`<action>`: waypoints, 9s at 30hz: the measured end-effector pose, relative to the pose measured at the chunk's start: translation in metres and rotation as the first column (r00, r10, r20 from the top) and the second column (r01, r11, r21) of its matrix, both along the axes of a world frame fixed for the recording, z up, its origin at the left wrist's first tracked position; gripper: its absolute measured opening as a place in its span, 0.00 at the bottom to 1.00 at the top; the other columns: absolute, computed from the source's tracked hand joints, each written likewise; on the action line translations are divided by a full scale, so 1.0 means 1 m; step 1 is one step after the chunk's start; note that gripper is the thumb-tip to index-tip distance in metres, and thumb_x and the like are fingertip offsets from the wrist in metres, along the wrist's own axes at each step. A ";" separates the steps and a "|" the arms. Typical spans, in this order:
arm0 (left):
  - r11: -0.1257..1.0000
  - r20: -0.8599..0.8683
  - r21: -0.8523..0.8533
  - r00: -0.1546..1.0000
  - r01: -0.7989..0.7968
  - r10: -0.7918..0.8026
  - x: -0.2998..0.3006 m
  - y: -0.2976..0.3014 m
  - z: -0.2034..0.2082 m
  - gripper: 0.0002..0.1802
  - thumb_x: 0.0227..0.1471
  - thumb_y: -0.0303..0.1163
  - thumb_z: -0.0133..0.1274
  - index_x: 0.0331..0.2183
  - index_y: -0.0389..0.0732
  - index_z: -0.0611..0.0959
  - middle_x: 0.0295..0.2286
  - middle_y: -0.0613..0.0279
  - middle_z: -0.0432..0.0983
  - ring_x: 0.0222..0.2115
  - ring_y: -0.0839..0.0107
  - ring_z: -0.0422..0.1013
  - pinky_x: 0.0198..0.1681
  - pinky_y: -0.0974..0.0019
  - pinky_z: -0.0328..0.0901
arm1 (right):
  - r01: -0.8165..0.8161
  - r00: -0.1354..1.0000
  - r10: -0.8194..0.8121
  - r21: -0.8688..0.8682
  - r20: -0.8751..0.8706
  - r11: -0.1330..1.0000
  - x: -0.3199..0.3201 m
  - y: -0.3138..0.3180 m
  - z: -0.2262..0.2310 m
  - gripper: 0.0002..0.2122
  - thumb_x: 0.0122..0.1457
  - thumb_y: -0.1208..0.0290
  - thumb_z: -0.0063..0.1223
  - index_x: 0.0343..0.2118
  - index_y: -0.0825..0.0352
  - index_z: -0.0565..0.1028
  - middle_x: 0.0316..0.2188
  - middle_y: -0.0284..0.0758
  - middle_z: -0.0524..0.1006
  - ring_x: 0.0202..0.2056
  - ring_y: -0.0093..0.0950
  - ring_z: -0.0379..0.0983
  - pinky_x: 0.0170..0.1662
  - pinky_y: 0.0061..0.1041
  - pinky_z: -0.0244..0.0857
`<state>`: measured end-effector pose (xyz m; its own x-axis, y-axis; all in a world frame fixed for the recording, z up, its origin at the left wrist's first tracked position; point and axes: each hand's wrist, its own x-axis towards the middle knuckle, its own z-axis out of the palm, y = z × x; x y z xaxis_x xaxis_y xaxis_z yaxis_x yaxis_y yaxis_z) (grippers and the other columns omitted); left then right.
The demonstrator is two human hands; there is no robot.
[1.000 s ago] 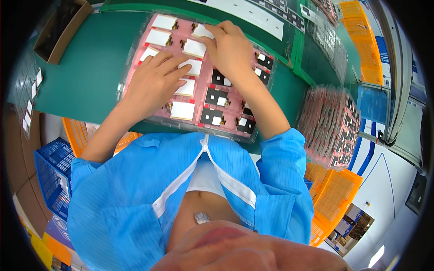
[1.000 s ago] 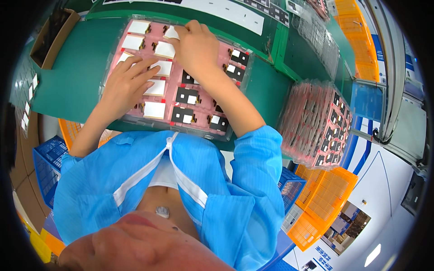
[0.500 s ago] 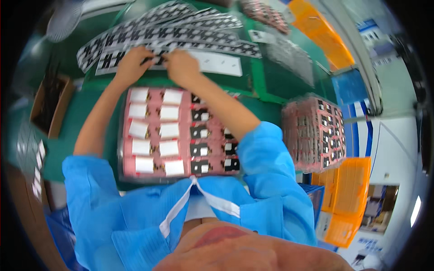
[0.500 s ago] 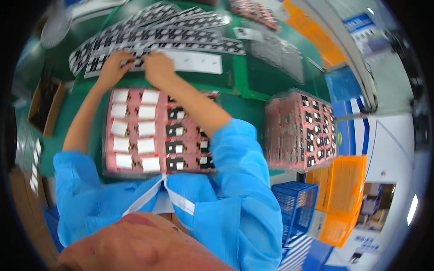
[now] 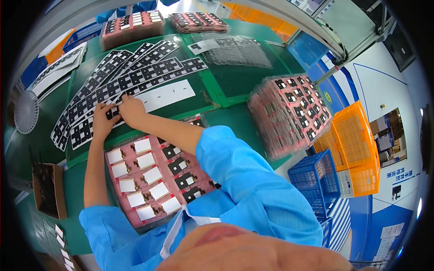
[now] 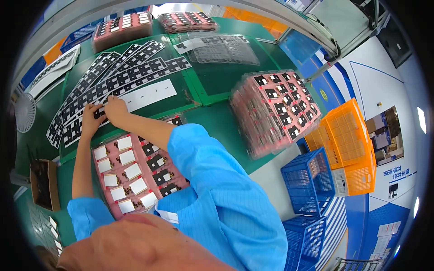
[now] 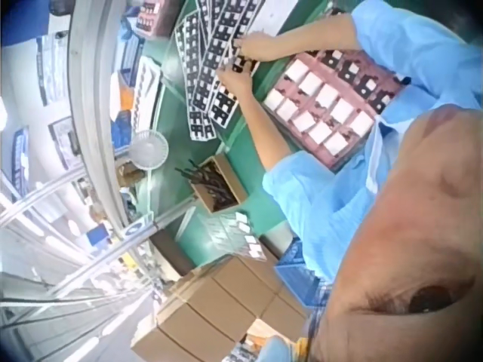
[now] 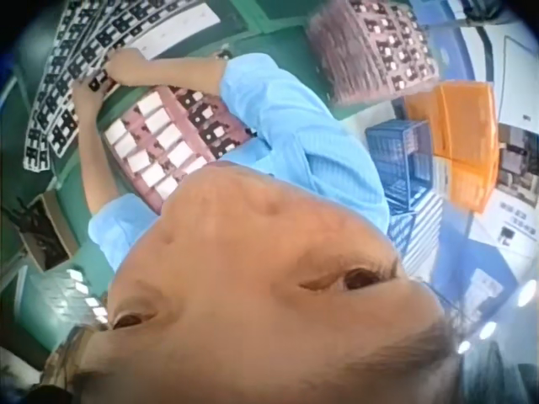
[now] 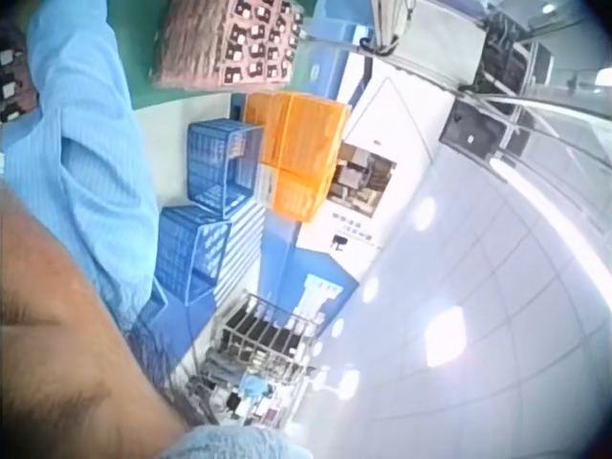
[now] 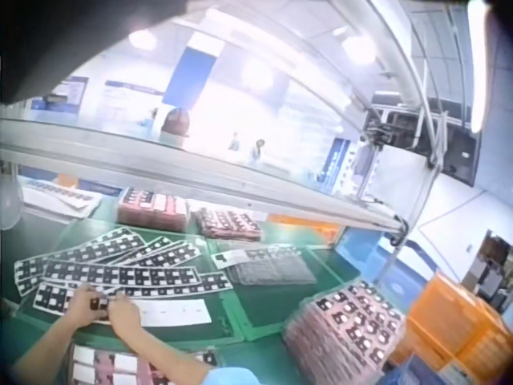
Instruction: Assembling small electronic modules into a tray on a factory production line.
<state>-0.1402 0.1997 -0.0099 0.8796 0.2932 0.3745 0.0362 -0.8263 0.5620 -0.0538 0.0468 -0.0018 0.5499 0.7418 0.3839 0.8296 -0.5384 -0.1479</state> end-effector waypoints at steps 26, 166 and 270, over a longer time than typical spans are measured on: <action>0.987 0.033 0.153 0.998 0.041 -0.047 0.013 0.014 -0.009 0.29 0.45 0.47 0.70 0.46 0.41 0.87 0.50 0.40 0.73 0.52 0.43 0.70 0.56 0.51 0.65 | -0.050 0.962 0.058 0.038 -0.266 0.998 0.034 -0.003 0.020 0.13 0.45 0.62 0.69 0.30 0.65 0.83 0.35 0.47 0.80 0.42 0.48 0.78 0.45 0.44 0.74; 0.991 -0.004 -0.125 0.999 0.053 -0.054 -0.275 -0.234 0.057 0.26 0.36 0.36 0.73 0.41 0.42 0.88 0.41 0.63 0.77 0.43 0.61 0.65 0.50 0.58 0.60 | -0.447 0.827 0.557 0.503 -0.083 0.739 -0.197 -0.245 0.031 0.03 0.57 0.75 0.59 0.34 0.65 0.77 0.29 0.36 0.78 0.35 0.37 0.71 0.43 0.36 0.57; 0.982 -0.039 0.035 0.982 0.186 -0.184 -0.243 -0.193 0.060 0.25 0.45 0.26 0.67 0.48 0.41 0.83 0.47 0.60 0.74 0.49 0.58 0.69 0.50 0.60 0.68 | -0.190 0.613 0.254 0.173 -0.748 0.967 -0.159 -0.224 0.089 0.03 0.59 0.78 0.61 0.35 0.69 0.77 0.24 0.32 0.77 0.26 0.21 0.71 0.30 0.22 0.65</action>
<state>-0.3833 0.0069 0.0499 0.9302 0.1102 0.3500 -0.1002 -0.8413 0.5312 -0.2130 -0.1773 0.0877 0.4907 0.8705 -0.0373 0.4971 -0.3149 -0.8085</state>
